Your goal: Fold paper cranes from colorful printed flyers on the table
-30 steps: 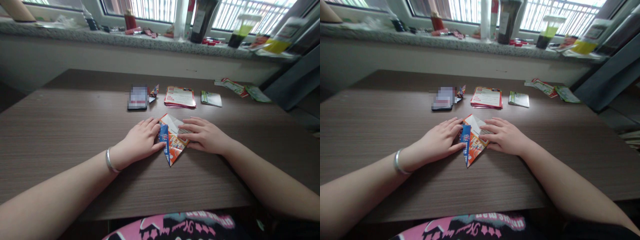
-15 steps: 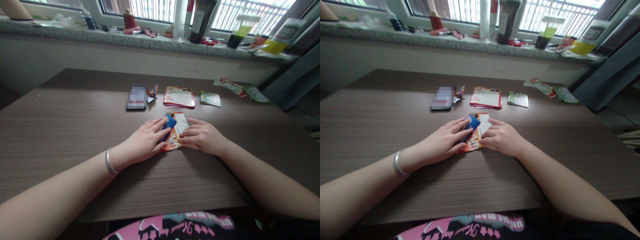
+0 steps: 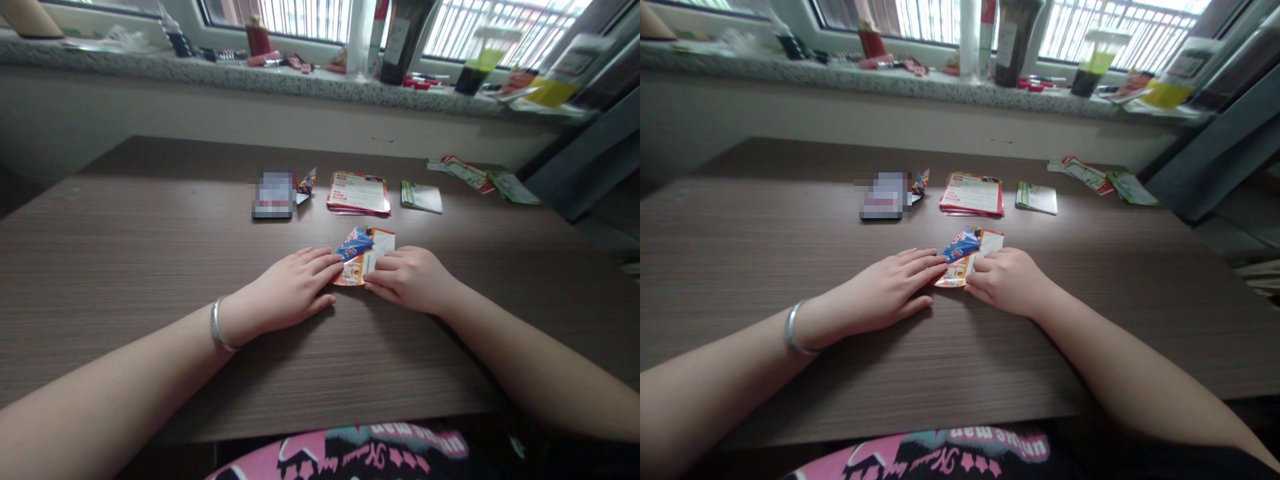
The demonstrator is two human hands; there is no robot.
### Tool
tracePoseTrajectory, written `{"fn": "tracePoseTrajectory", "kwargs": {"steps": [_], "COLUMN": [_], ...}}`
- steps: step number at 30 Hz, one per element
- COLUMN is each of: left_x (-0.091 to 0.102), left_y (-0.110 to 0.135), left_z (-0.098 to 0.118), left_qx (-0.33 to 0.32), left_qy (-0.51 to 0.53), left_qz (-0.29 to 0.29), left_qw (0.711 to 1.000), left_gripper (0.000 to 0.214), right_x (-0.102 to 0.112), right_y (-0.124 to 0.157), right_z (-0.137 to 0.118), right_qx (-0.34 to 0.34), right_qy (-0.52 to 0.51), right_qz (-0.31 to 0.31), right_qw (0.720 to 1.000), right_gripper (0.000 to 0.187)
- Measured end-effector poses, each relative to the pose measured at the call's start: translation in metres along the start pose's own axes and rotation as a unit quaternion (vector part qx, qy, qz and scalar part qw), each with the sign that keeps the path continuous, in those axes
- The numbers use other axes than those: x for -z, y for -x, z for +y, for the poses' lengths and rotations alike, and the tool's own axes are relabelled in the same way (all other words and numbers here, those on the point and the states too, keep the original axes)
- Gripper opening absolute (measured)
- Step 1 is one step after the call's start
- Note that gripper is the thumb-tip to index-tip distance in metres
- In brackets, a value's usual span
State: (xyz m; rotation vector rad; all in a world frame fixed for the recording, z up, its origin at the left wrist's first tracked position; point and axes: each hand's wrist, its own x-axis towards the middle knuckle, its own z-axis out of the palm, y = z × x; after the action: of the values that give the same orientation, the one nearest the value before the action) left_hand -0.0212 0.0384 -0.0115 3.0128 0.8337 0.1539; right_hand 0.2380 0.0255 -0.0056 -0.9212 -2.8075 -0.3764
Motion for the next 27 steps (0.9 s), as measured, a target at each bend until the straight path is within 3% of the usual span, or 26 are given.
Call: {"fn": "tracePoseTrajectory", "kwargs": {"steps": [8,14,20,27], "left_x": [-0.005,-0.004,-0.003,-0.007], "left_y": [0.002,0.002,0.003,0.004], "left_z": [-0.004,-0.004,-0.007,-0.008], "left_qx": [0.019,0.005,-0.004,-0.002], "left_qy": [0.017,0.023,0.034,0.040], "left_qz": [-0.067,-0.029,-0.050,-0.069], "left_qw": [0.997,0.999,0.998,0.997], "left_gripper": [0.063,0.062,0.061,0.066], "right_x": [0.005,0.003,-0.001,-0.006], "right_y": [0.003,0.006,0.004,0.001], "right_z": [-0.003,0.005,0.009,0.016], "right_qx": [-0.031,-0.046,-0.165,-0.272], "right_qy": [-0.053,-0.135,-0.250,-0.288], "right_qz": [-0.026,-0.015,-0.041,-0.040], "right_qw": [0.998,0.990,0.953,0.917], "right_gripper": [0.029,0.030,0.023,0.023]}}
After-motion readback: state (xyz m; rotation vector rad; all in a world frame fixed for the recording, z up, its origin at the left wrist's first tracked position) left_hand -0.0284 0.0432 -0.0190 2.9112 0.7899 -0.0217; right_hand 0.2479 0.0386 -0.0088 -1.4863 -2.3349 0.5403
